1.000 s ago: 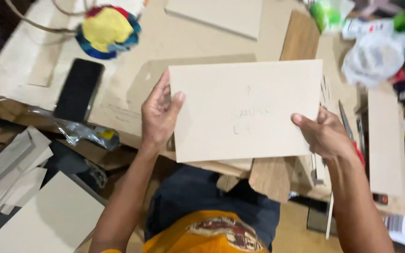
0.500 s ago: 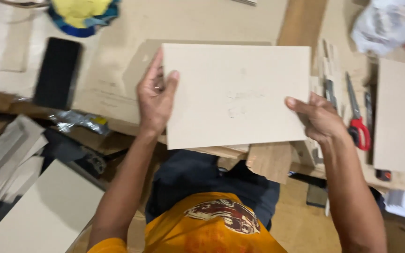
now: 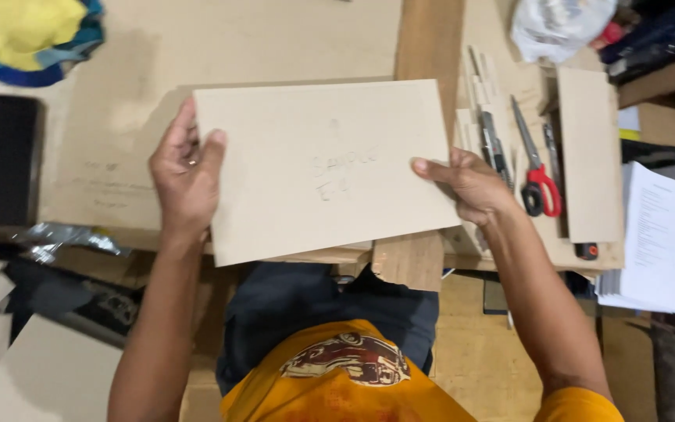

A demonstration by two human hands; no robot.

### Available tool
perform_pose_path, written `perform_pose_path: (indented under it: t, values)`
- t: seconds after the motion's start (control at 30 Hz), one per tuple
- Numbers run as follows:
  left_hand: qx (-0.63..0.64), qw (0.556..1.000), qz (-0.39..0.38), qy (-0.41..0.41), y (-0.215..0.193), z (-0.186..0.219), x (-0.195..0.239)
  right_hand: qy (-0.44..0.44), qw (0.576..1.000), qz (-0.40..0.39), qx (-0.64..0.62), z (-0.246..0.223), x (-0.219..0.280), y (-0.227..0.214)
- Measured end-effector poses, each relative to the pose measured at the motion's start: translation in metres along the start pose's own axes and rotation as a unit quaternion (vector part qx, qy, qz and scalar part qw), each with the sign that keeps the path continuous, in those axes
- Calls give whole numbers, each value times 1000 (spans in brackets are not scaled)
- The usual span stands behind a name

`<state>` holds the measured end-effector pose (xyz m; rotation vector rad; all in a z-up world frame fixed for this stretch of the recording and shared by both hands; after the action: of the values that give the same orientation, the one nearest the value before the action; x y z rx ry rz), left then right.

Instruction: Cutting thin strips of cardboard using a utility knife and a wooden straight edge as a guide.

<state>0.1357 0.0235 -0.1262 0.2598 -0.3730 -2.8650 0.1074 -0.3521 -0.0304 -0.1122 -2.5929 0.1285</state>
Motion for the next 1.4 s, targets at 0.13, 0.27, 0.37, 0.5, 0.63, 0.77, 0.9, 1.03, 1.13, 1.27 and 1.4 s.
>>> perform_pose_path:
  t: [0.13,0.27,0.37,0.5,0.63,0.77,0.9,1.03,1.13,1.27,1.4]
  values:
    - [3,1000,-16,-3,2,10,0,-4,1000,10,-3,-3,7,3]
    - [-7,1000,-26,3,-15,3,-3,-7,1000,5,-4,-9,12,7]
    - [-75,997,-9,-13,-8,35,0,20,1000,-6,3,-7,7,14]
    - [-146,979,-23,140,-5,62,-1,-12,999,-45,-11,-10,5,32]
    - [-200,964,17,173,-1,96,24,-90,977,23,194,-24,27,30]
    - [-44,993,65,83,5,87,49,-93,982,38,162,6,15,5]
    - [-96,988,59,103,12,112,59,-83,996,41,16,34,-5,-8]
    - [-104,982,38,155,14,131,56,-67,997,32,34,32,-11,-4]
    - [-162,979,14,122,11,132,38,-47,998,4,-32,32,-21,2]
    - [-42,991,-93,91,19,139,35,-40,999,-35,2,21,-13,9]
    - [23,987,-151,47,26,140,24,-36,998,-58,14,19,-24,5]
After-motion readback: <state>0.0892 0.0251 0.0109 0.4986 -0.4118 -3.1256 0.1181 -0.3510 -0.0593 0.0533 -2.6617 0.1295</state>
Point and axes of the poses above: each hand's wrist, its own x-axis away from the middle knuckle, its own y-axis out of the palm, z = x × y, the point moved 5 cm from there along -x, towards the middle knuckle, and after that the axes turned 5 degrees about x, right-handed, at the moved point
